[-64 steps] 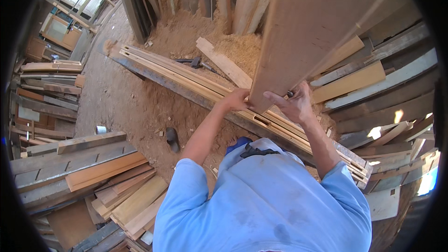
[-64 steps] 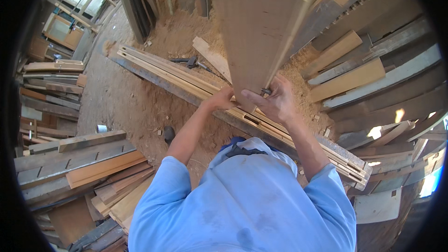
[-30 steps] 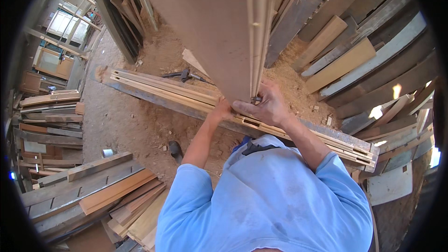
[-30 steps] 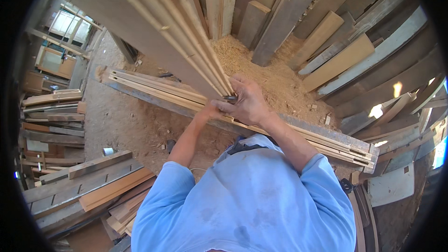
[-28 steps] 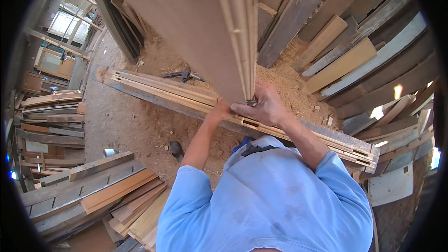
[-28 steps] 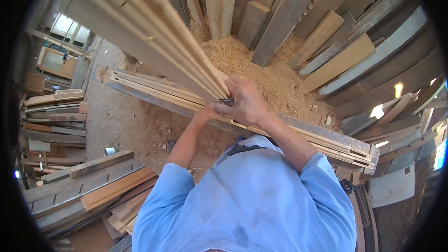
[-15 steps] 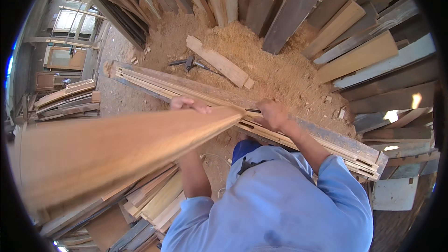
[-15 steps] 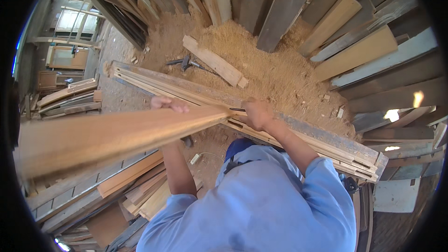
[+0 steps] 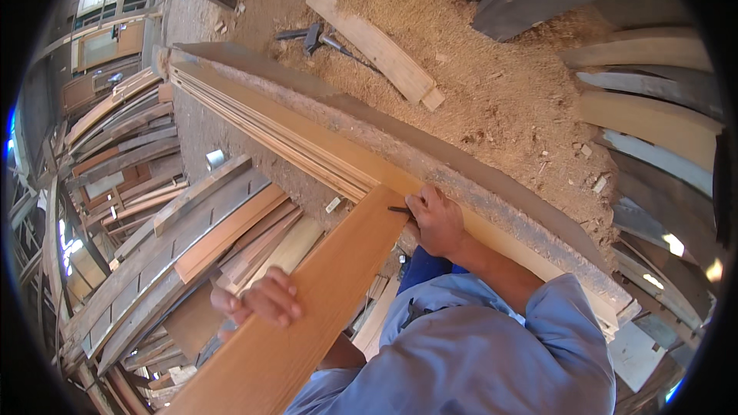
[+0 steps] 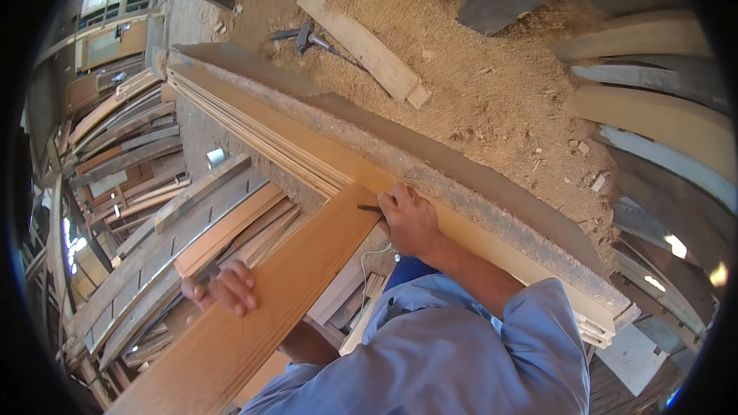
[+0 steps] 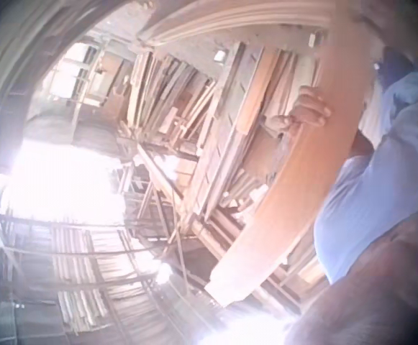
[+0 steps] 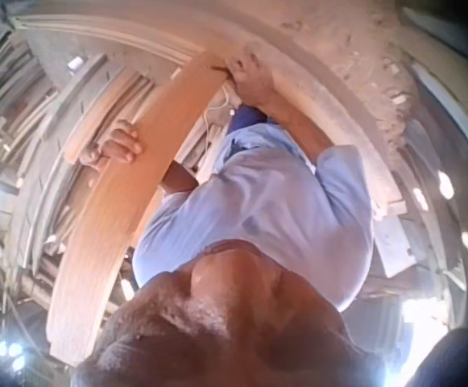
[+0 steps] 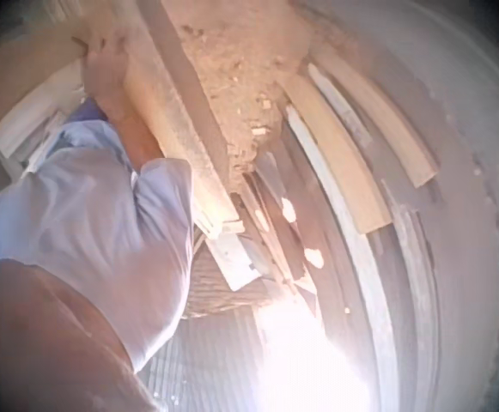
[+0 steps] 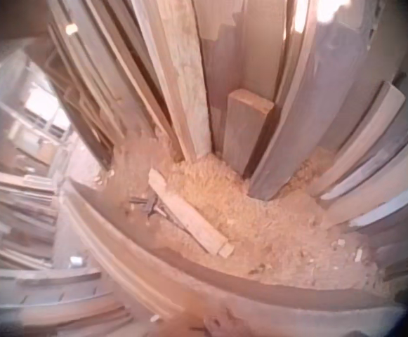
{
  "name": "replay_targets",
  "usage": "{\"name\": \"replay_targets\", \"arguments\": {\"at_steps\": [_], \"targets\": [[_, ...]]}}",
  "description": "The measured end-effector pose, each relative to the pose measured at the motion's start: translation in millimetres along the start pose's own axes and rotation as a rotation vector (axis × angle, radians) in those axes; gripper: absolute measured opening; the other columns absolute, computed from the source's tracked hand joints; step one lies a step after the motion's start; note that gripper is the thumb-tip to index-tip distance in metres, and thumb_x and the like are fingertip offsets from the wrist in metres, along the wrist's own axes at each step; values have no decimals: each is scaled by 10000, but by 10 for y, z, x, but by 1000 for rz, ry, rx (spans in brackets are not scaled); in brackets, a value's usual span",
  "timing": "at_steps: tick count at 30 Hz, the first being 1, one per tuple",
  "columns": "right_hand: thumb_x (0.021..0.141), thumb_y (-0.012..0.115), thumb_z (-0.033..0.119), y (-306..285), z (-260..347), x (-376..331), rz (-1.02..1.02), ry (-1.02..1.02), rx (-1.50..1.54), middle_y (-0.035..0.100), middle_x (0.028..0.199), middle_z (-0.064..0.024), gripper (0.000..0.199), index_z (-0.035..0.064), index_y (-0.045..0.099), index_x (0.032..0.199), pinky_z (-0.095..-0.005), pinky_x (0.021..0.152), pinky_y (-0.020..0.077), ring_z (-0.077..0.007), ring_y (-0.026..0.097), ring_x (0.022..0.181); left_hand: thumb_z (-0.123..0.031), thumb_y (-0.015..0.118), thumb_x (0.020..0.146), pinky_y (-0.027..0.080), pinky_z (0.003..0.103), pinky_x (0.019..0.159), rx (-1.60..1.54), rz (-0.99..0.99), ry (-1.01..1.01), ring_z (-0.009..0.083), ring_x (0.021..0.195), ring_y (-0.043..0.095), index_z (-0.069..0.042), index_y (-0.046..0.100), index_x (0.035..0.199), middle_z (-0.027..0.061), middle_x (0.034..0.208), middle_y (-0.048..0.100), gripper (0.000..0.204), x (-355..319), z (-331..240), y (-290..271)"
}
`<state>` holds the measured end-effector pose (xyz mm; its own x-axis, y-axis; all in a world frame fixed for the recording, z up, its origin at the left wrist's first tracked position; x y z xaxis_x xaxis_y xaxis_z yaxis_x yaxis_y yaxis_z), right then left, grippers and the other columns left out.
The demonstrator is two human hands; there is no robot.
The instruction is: The person tests the fit of wooden planks in pre-cut mortise slots, marks dimensions with a pencil, and uses a mallet and chisel to refine the wood surface.
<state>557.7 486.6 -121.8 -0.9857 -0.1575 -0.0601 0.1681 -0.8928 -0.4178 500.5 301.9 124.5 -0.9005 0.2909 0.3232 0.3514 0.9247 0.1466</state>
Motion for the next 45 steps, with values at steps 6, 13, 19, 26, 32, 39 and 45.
{"name": "replay_targets", "arguments": {"at_steps": [6, 13, 19, 26, 32, 39, 45], "targets": [[658, 823, 104, -5, -49, 131, 110, 36, 102, 534, 931, -123, 351, 56, 582, 909, -449, 638, 533, -331, 624, 846, -469, 338, 1075, 467, 421, 690, -71, 53, -33, 301, 646, 701, -25, 393, 1199, 154, 746, 716, 465, -147, -72, -205], [742, 812, 200, -69, -277, 232, 285, 144, 307, 596, 971, -123, 355, 46, 615, 994, -443, 761, 535, -341, 638, 889, -328, 426, 1058, 473, 361, 622, -106, -144, 60, 260, 551, 674, -36, 398, 1082, 130, 645, 690, 294, -188, -57, -69], [852, 725, 283, -270, -675, 269, 441, 347, 411, 633, 890, -166, 340, -2, 623, 1006, -460, 818, 500, -366, 633, 882, -346, 414, 1052, 453, 332, 570, -99, -260, 105, 240, 506, 645, -42, 416, 1030, 107, 581, 660, 305, -159, 11, 4], [881, 697, 253, -178, -723, 250, 422, 390, 372, 627, 861, -180, 297, -19, 621, 974, -476, 783, 484, -382, 626, 854, -332, 409, 1041, 441, 335, 554, -66, -283, 86, 234, 475, 619, -39, 427, 1014, 92, 555, 641, 294, -130, -82, 77], [889, 691, 234, -161, -850, 225, 307, 441, 388, 646, 851, -181, 295, -32, 608, 990, -467, 768, 492, -368, 644, 834, -312, 428, 1011, 424, 344, 547, -98, -343, 75, 232, 469, 615, -33, 435, 1021, 96, 539, 624, 279, -146, -5, 77], [890, 695, 212, -97, -911, 272, 289, 399, 383, 647, 848, -178, 304, -34, 611, 1048, -458, 756, 499, -359, 646, 821, -310, 445, 998, 424, 337, 564, -79, -298, 19, 235, 464, 613, -10, 448, 1078, 96, 543, 624, 310, -105, -23, 84], [884, 703, 208, -108, -925, 248, 291, 423, 403, 651, 856, -169, 316, -25, 610, 1076, -452, 758, 507, -350, 652, 813, -331, 463, 1049, 432, 315, 565, -88, -287, 22, 219, 492, 634, -23, 422, 1115, 78, 575, 648, 318, -124, 30, 49]]}}
Point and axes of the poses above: each hand's wrist, its own x-axis towards the middle knuckle, its own y-axis out of the palm, z = x × y, the point moved 3 cm from there along x, towards the middle knuckle
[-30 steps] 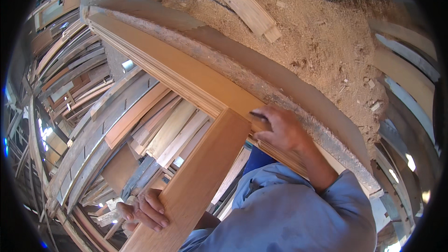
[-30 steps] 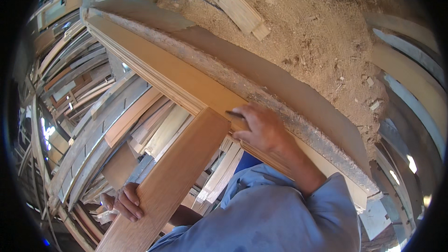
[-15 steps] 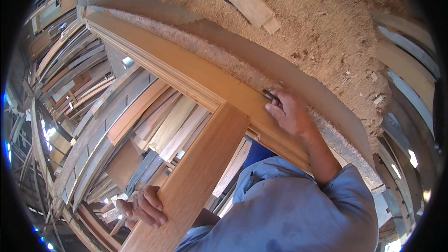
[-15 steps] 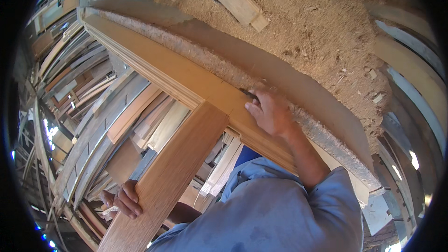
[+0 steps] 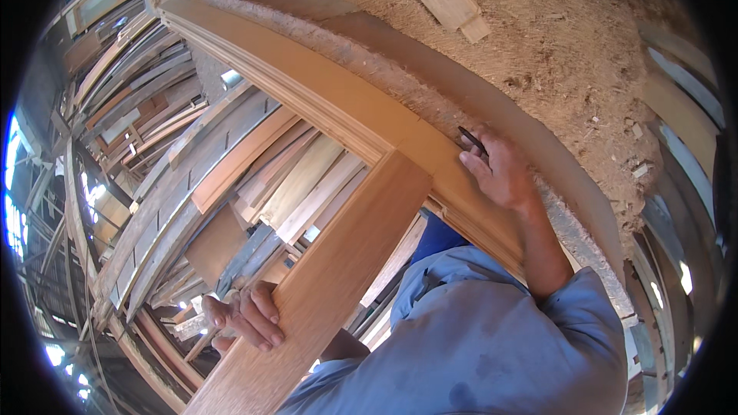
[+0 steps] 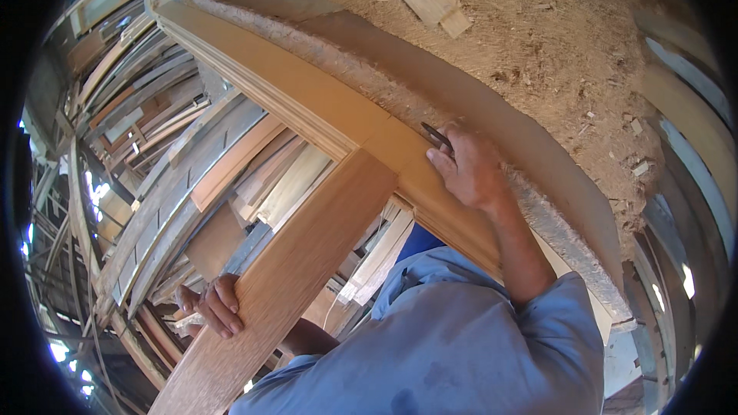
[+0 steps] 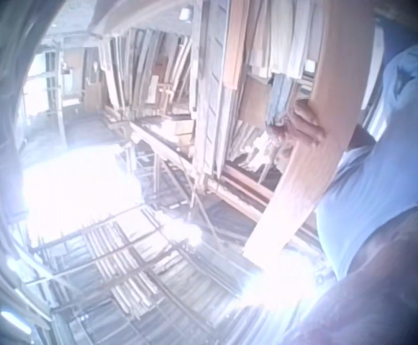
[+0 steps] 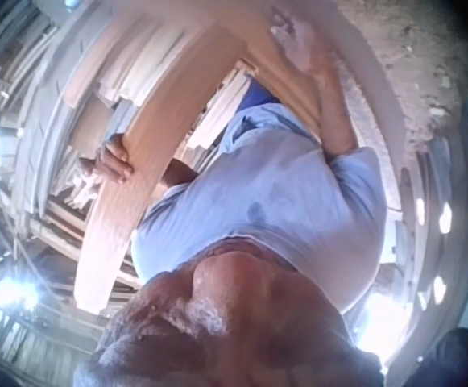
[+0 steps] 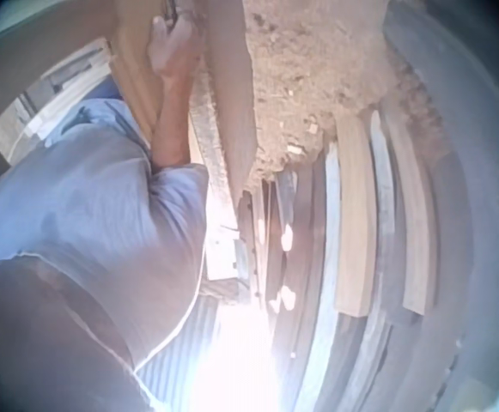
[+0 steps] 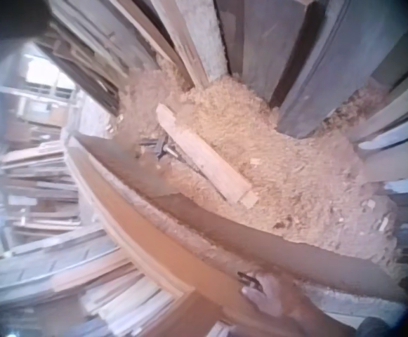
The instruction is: The person tests the fit of wooden planks in pre-cut mortise slots, marks dimensions with a pencil, and uses a mallet and chisel to refine the wood surface.
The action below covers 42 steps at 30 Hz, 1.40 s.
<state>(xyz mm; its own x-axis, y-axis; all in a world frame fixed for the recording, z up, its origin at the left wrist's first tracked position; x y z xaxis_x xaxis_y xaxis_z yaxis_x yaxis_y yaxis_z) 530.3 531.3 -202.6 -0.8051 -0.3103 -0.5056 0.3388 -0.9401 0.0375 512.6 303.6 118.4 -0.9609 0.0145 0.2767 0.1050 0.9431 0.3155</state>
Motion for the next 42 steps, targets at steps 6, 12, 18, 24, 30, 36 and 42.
{"name": "replay_targets", "arguments": {"at_steps": [6, 12, 18, 24, 30, 36, 42], "targets": [[889, 703, 221, -98, -13, -14, -46, 6, -21, 650, 842, -156, 336, -13, 619, 1115, -453, 753, 508, -342, 651, 799, -445, 443, 1068, 407, 274, 552, -11, -114, -5, 135, 453, 561, -21, 442, 1098, 2, 538, 592, 425, -57, -33, 8], [912, 661, 199, -153, 45, -25, -52, -7, -1, 608, 818, -144, 252, -2, 629, 1060, -411, 678, 480, -306, 605, 740, -393, 448, 1075, 400, 270, 536, -41, -204, 37, 127, 438, 551, -16, 450, 1089, 1, 529, 586, 376, -95, 67, 117], [913, 653, 197, -138, 82, -30, -32, 57, 127, 620, 819, -163, 252, -13, 635, 1051, -426, 699, 481, -328, 613, 754, -364, 433, 1078, 420, 282, 518, -25, -166, 25, 175, 431, 580, -30, 435, 1063, 39, 530, 614, 335, -112, 14, 26], [917, 650, 229, -29, 97, 100, -67, 38, 53, 616, 805, -160, 251, -12, 636, 985, -430, 721, 486, -331, 624, 764, -363, 392, 1091, 463, 311, 516, 31, -124, 27, 218, 446, 630, -27, 424, 1078, 76, 539, 645, 338, -120, -126, 32], [925, 639, 223, -66, 311, 86, -102, 22, -66, 651, 861, -156, 273, -22, 641, 1046, -398, 739, 502, -274, 639, 792, -418, 380, 1090, 473, 357, 579, 61, 3, -29, 221, 492, 652, -22, 413, 1173, 80, 576, 657, 406, 18, -38, 26], [920, 658, 274, -508, 1109, -133, -263, -171, -226, 638, 868, -169, 322, -15, 644, 1060, -420, 702, 469, -287, 608, 771, -489, 358, 1077, 472, 440, 692, 29, 206, -70, 291, 620, 664, -23, 364, 1349, 146, 747, 694, 539, 236, 82, 80], [853, 755, 335, -963, 2199, -947, -434, -504, 49, 680, 926, -83, 485, 0, 665, 1192, -309, 572, 409, -125, 448, 612, -478, 437, 1042, 502, 461, 722, 75, 318, 38, 309, 655, 650, 22, 338, 1441, 177, 791, 671, 648, 541, 403, -26]]}}
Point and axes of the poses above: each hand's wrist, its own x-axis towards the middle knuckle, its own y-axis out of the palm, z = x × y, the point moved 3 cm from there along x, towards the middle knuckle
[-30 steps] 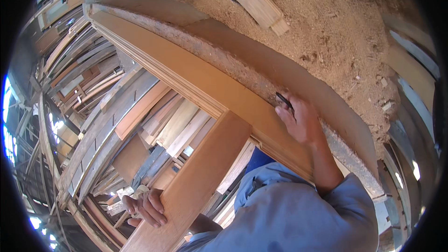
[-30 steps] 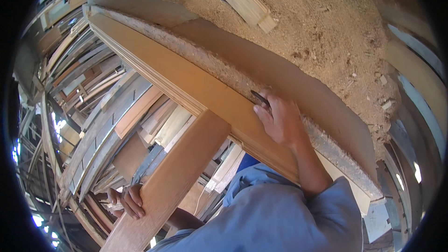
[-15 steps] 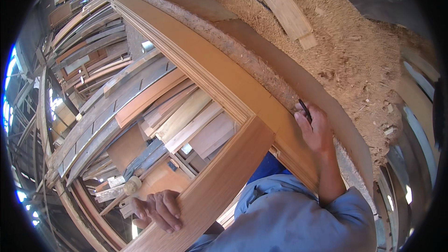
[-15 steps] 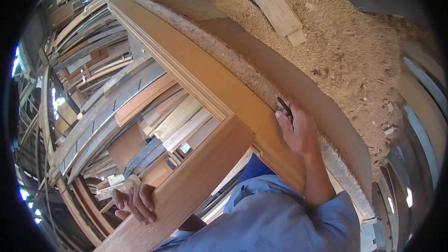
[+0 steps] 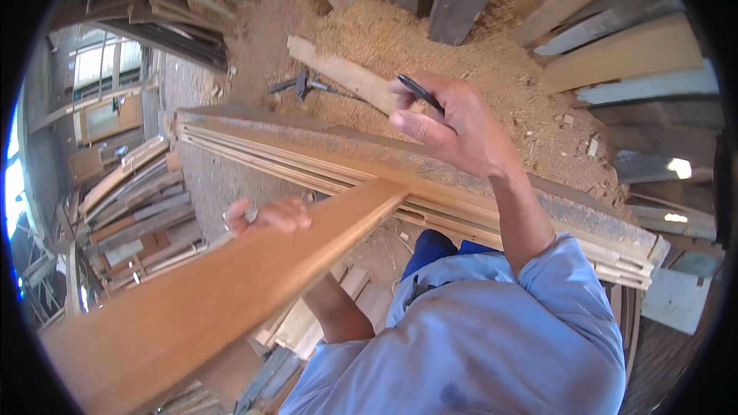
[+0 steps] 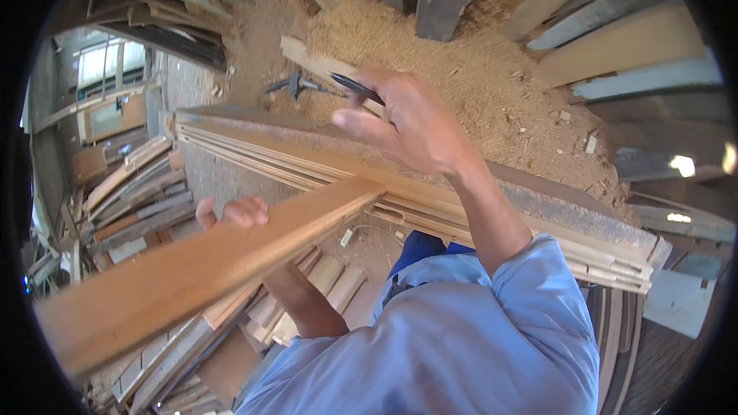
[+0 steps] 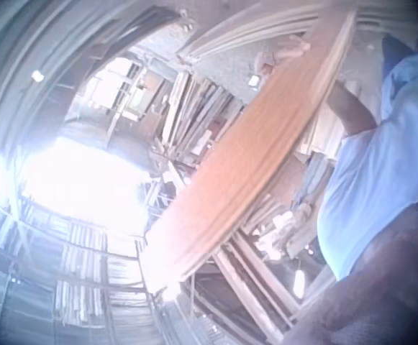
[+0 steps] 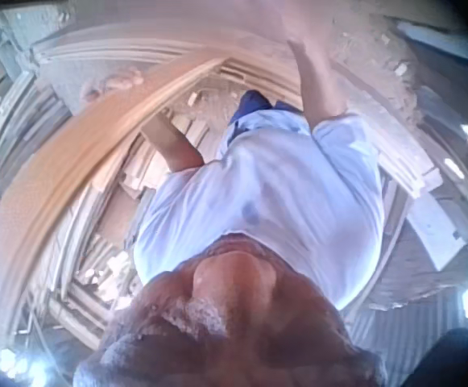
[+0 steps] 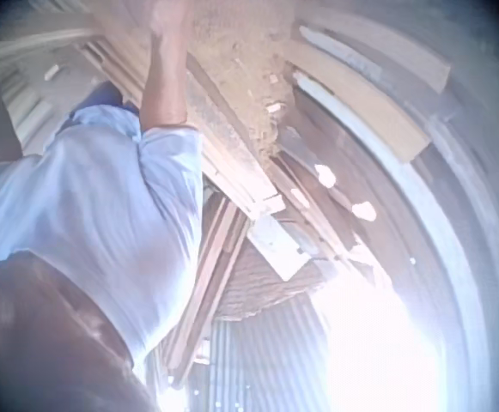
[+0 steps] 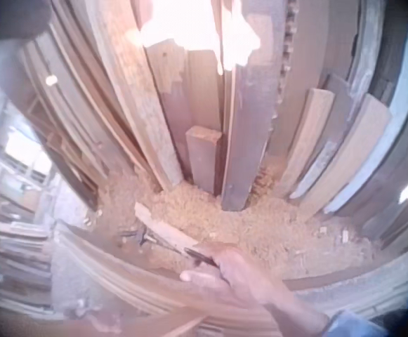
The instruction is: The person tests the fit of wooden planks in pre-cut mortise slots, marks dimensions with a pencil, and uses a mallet and chisel to refine the wood surface.
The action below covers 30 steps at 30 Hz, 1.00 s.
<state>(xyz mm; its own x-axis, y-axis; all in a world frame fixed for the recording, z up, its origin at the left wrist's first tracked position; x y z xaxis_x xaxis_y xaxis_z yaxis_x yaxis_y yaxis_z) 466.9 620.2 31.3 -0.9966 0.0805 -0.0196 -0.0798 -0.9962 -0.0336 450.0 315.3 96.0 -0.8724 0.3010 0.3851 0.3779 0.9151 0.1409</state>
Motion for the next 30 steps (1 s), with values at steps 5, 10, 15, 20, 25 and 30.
{"name": "replay_targets", "arguments": {"at_steps": [5, 10, 15, 20, 25, 30], "targets": [[806, 818, 374, 49, 1100, -336, -136, -406, 5, 714, 1004, -42, 611, 23, 648, 1277, -274, 542, 384, -83, 404, 581, -427, 469, 1028, 524, 429, 839, 40, -160, 38, 253, 836, 641, -4, 404, 1412, 123, 982, 650, 576, 237, 221, 308], [821, 820, 335, 457, 1441, -344, -211, -351, -367, 707, 959, -120, 555, -1, 624, 1218, -343, 651, 471, -209, 537, 656, -526, 413, 1042, 428, 386, 1034, -150, -71, -58, 234, 1208, 531, -34, 418, 1379, 135, 1301, 546, 597, 667, 490, 562], [920, 706, 293, 604, 1513, -385, -464, -52, -596, 650, 828, -171, 375, -33, 622, 1086, -395, 731, 484, -286, 601, 758, -528, 607, 931, 357, 401, 1079, -201, 361, -248, 265, 1246, 489, -24, 395, 1365, 138, 1303, 516, 698, 528, 625, 378], [944, 664, 263, 804, 1574, -465, -522, -32, -610, 636, 752, -192, 314, -44, 627, 995, -430, 722, 483, -308, 639, 738, -353, 754, 790, 386, 486, 1103, 1116, 1201, -282, 388, 1302, 512, -44, 423, 1441, 248, 1415, 527, 793, -96, 1537, -414], [950, 665, 255, 971, 1540, -558, -593, -65, -582, 629, 797, -191, 338, -55, 643, 1084, -414, 754, 474, -277, 610, 779, -335, 765, 786, 465, 497, 1015, 920, 1283, -340, 399, 1201, 587, -70, 579, 1299, 207, 1255, 651, 606, -399, 2022, -653], [936, 679, 266, 1023, 1613, -585, -610, 31, -623, 654, 872, -193, 380, -56, 649, 1135, -397, 794, 485, -281, 606, 814, -361, 773, 791, 489, 507, 968, 962, 1292, -331, 374, 1175, 606, -82, 662, 1157, 182, 1171, 690, 474, -361, 2108, -593]]}}
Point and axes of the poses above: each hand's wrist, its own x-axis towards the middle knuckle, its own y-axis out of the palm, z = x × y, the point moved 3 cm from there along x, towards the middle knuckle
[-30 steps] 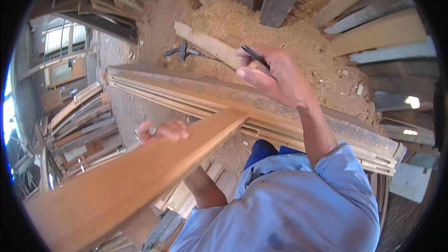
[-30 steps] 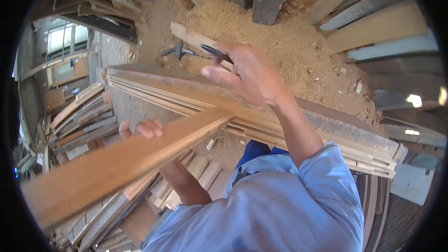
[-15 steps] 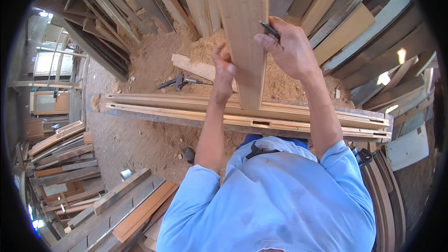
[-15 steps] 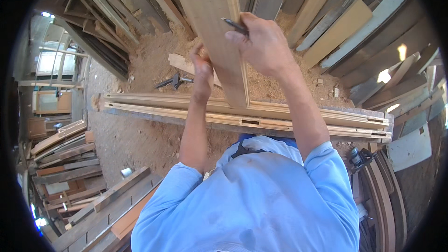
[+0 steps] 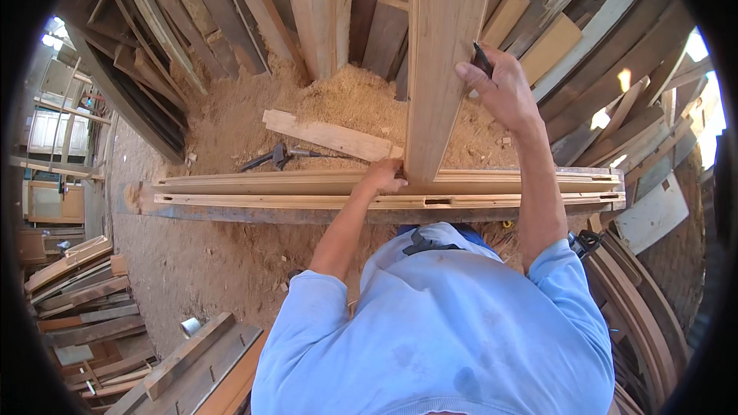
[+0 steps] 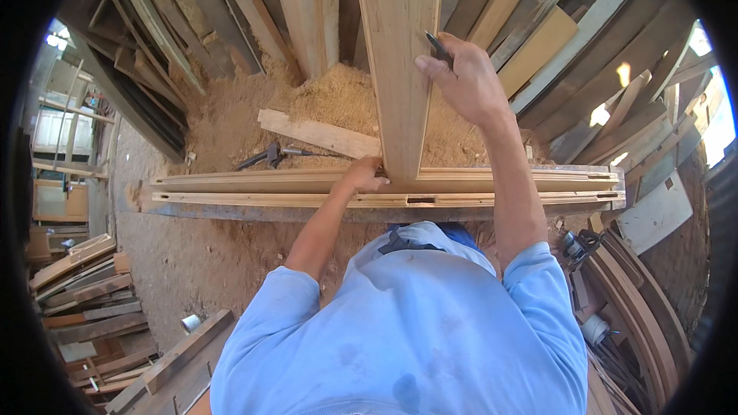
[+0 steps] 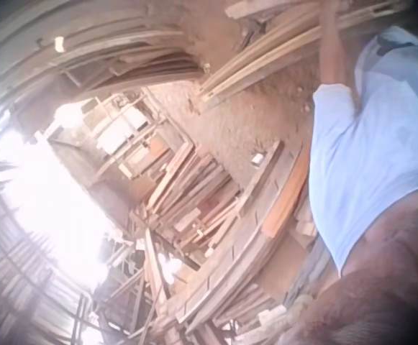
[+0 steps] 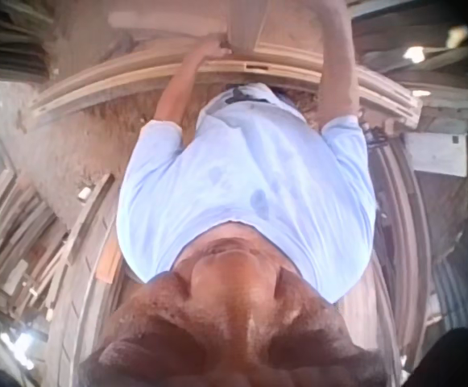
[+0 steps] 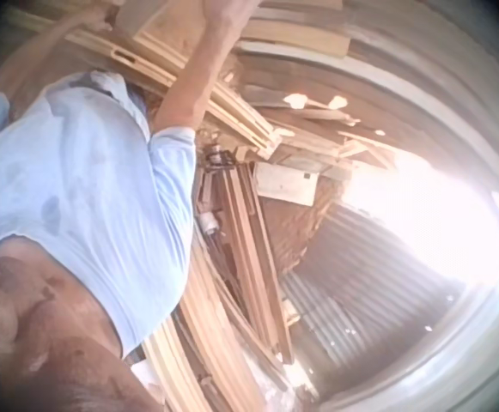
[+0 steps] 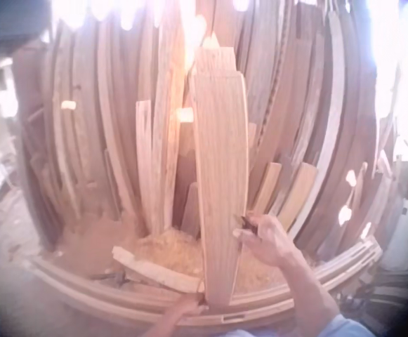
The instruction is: The person tests the fit of wooden planks in pre-cut mortise slots, marks dimensions with a pencil, and uses a mallet and chisel to refine the wood surface.
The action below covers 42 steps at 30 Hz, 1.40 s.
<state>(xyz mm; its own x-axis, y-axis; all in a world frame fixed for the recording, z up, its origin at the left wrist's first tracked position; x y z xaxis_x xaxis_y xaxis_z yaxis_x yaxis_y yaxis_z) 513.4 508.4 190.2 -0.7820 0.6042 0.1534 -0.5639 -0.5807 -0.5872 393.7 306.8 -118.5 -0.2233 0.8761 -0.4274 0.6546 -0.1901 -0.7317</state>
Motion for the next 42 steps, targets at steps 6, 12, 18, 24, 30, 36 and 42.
{"name": "replay_targets", "arguments": {"at_steps": [6, 12, 18, 24, 30, 36, 42], "targets": [[870, 751, 330, 35, -125, -10, -1, -31, 7, 685, 989, -216, 535, -89, 621, 1176, -381, 839, 498, -280, 644, 903, -361, 769, 792, 463, 496, 1000, 81, -38, 57, 377, 1185, 583, -77, 669, 1143, 177, 1173, 676, 463, 33, -30, 30], [797, 839, 230, 157, -185, -62, 11, 7, 366, 716, 1080, -156, 558, -62, 624, 1222, -355, 895, 524, -219, 669, 1011, -284, 730, 794, 424, 524, 1031, 82, -51, 80, 353, 1193, 588, -93, 647, 1153, 155, 1180, 677, 415, 31, 6, 122], [778, 866, 121, -158, 160, -81, 29, -136, 686, 723, 1086, -99, 494, -30, 655, 1198, -319, 848, 560, -160, 681, 967, -246, 650, 791, 483, 468, 989, -156, 103, -25, 398, 1180, 606, -81, 562, 1267, 201, 1205, 675, 511, -62, 92, 208], [819, 847, 135, -645, 5, 505, 19, -212, 589, 726, 1057, -87, 443, -26, 653, 1184, -301, 827, 566, -149, 690, 918, -323, 586, 859, 404, 554, 1032, -143, -203, -403, 436, 1218, 555, -61, 563, 1307, 274, 1240, 612, 519, -320, -69, -44], [850, 812, 119, 265, -1279, 775, 3, -40, 660, 713, 981, -69, 348, -30, 633, 1109, -283, 779, 547, -107, 656, 866, -443, 591, 883, 101, 746, 1136, 163, -789, -990, 533, 1507, 68, -92, 481, 1458, 321, 1629, 144, 683, -807, 233, 45], [861, 796, 109, 947, -1774, 916, 131, 2, 592, 687, 922, -48, 312, -30, 612, 1070, -273, 752, 540, -96, 628, 816, -462, 586, 875, 28, 784, 1112, 73, -709, -1027, 546, 1504, -6, -79, 466, 1472, 320, 1640, 76, 719, -872, 316, 274], [880, 777, 93, 1329, -1799, 1173, 163, 18, 771, 697, 950, -62, 290, -22, 604, 1083, -282, 759, 546, -105, 641, 842, -459, 594, 853, 41, 789, 1104, 94, -792, -993, 546, 1502, 24, -80, 510, 1430, 323, 1630, 121, 695, -875, 337, 329]]}}
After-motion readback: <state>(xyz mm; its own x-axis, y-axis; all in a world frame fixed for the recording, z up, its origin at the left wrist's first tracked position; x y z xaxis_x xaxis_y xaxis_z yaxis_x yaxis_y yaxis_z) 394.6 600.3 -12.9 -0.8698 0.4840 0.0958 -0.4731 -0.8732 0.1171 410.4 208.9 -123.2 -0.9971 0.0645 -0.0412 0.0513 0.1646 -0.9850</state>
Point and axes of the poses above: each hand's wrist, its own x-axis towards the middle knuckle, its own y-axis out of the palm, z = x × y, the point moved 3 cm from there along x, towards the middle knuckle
